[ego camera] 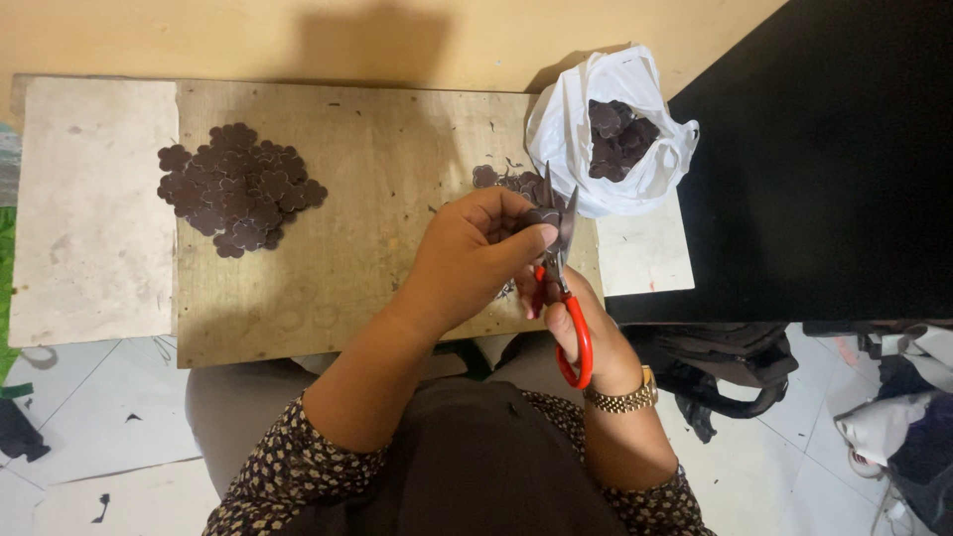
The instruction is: The person uses red-handled scissors to cut dark brown material into flower-like shapes. They hold the material with the left hand and cut with the right, placing finished pieces into a white bag on the table.
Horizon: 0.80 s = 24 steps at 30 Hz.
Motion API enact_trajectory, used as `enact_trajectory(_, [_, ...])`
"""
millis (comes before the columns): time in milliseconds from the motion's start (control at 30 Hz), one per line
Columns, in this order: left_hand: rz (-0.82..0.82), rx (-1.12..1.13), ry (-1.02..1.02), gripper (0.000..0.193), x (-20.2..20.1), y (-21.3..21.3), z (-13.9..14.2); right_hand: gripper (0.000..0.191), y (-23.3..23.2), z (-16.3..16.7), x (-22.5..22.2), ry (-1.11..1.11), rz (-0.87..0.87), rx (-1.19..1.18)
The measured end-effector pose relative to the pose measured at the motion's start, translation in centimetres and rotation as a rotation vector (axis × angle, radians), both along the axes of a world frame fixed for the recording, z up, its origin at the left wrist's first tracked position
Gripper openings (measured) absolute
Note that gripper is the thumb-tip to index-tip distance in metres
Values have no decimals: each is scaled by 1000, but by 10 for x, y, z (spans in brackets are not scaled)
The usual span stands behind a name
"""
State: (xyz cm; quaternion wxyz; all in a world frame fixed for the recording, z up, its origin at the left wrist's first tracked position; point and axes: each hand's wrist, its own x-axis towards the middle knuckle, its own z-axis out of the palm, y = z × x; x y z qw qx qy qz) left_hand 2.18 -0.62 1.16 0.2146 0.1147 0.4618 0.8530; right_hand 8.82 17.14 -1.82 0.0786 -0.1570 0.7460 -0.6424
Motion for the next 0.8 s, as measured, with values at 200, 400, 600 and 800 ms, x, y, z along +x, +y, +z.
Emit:
enact_trajectory(200, [35,-37,53,15,-1,1,-6,87,0,-9,4,-14,-72,5])
enact_trajectory(400, [9,-18,-19,14,-2,6,-12,88,0,-20,2,35,-136,82])
enact_trajectory(600, [-10,24,-28,14,0,10,-18,87,-3,-19,3,97,-101,37])
enact_trajectory(800, [28,41,-20,15,0,13,-18,81,-9,-18,0,117,-145,56])
